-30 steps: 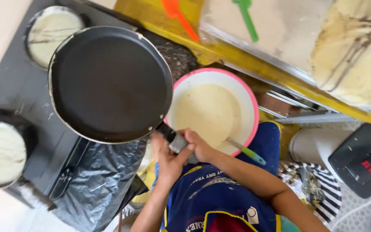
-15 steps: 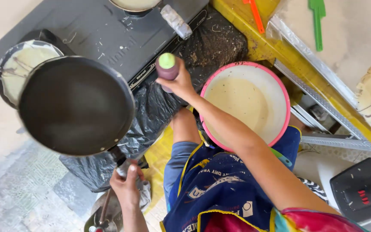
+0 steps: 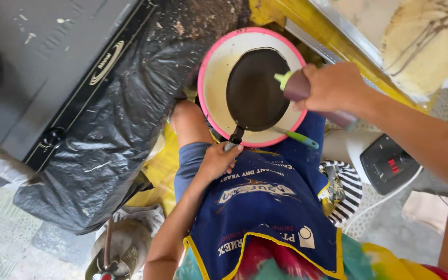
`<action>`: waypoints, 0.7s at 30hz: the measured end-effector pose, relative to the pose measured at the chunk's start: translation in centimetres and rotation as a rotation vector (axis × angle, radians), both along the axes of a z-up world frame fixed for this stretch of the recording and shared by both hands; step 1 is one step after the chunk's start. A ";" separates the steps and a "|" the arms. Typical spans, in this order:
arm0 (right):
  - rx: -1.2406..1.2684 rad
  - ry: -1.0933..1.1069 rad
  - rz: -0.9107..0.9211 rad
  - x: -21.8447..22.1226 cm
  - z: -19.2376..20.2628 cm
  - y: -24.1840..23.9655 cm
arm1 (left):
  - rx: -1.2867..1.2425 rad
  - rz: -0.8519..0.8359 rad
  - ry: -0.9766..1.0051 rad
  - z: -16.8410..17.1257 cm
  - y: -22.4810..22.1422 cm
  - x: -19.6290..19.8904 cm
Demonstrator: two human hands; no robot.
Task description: Cooking crepes on a stovetop using a pan and batter
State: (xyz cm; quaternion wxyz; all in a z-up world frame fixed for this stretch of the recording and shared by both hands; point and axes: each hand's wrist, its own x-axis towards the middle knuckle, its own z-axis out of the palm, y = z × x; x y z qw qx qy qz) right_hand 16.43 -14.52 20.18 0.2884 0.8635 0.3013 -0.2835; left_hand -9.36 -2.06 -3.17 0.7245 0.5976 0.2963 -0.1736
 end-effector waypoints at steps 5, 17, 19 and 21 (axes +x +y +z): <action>0.047 -0.089 0.050 -0.8 -1.1 -3.9 | -0.011 -0.078 -0.020 2.1 -2.2 2.2; -0.069 0.078 -0.104 -3.1 0.5 -5.4 | -0.075 -0.051 -0.008 4.1 -1.5 2.2; -0.058 0.108 -0.137 -2.4 1.0 -4.6 | -0.093 -0.040 -0.021 5.5 -0.6 1.8; 0.230 -0.161 -0.231 1.1 -0.7 -5.3 | -0.067 -0.048 -0.001 7.8 0.8 1.2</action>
